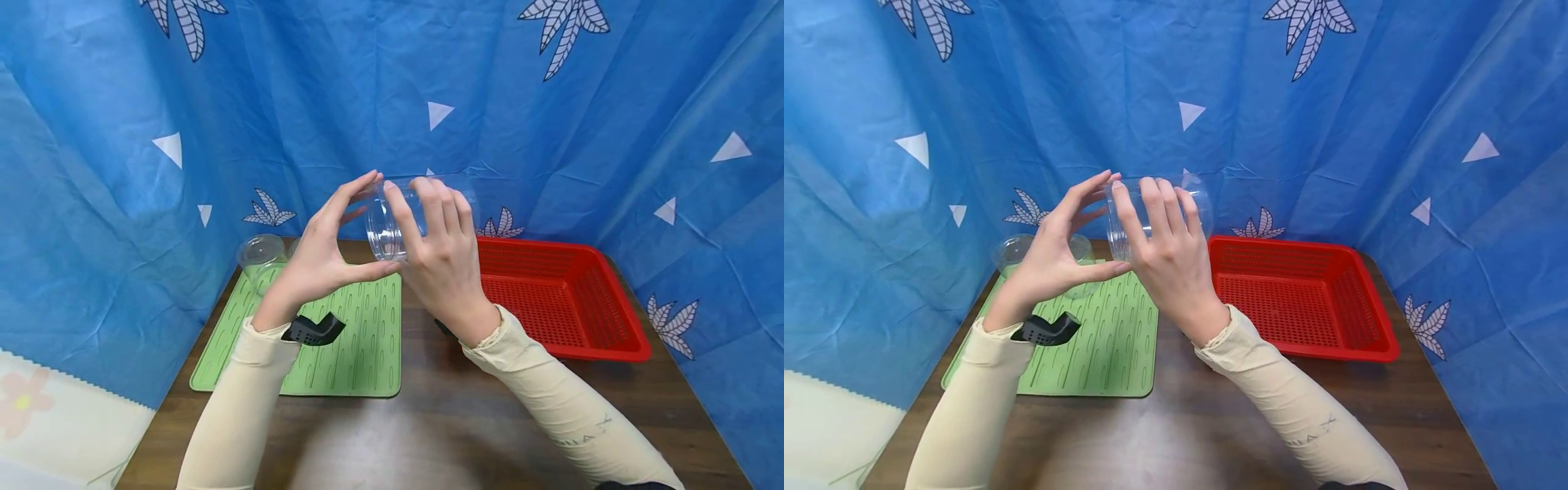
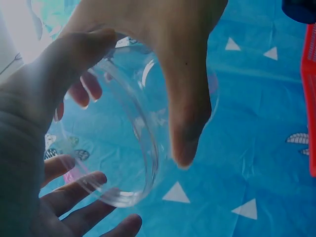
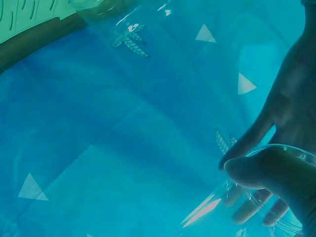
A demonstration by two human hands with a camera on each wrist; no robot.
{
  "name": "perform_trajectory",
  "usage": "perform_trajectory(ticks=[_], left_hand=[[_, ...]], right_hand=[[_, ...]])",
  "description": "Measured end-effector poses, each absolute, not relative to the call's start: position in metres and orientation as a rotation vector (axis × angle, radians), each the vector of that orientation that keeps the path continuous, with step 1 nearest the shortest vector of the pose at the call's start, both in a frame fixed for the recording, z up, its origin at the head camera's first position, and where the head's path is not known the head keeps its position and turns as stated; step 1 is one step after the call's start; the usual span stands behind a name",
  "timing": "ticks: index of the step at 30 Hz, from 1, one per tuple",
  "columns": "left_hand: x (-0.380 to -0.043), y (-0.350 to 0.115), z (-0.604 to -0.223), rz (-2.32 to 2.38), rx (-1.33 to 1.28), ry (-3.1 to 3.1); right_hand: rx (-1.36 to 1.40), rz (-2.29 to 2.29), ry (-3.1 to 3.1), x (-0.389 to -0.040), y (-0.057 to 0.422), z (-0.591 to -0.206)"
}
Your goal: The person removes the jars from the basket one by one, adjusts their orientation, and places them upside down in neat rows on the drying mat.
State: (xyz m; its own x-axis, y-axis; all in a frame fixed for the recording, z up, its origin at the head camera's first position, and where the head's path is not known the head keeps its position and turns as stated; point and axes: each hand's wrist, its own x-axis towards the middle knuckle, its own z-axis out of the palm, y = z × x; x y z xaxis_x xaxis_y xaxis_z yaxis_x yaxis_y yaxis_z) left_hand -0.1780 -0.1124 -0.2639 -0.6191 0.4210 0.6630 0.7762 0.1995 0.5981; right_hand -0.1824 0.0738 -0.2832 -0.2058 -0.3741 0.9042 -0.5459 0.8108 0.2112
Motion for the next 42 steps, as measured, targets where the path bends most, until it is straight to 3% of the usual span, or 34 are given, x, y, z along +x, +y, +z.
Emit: perform_trajectory(ticks=[31,42], left_hand=[[-0.18,-0.116,-0.263,-1.408,-1.107,-2.111],[-0.176,-0.122,-0.265,-1.406,-1.077,-2.159]], right_hand=[[0.746,0.103,-1.893,-0.17,0.066,-0.284],[0.99,0.751,-1.9,-0.129,0.106,-0.254]])
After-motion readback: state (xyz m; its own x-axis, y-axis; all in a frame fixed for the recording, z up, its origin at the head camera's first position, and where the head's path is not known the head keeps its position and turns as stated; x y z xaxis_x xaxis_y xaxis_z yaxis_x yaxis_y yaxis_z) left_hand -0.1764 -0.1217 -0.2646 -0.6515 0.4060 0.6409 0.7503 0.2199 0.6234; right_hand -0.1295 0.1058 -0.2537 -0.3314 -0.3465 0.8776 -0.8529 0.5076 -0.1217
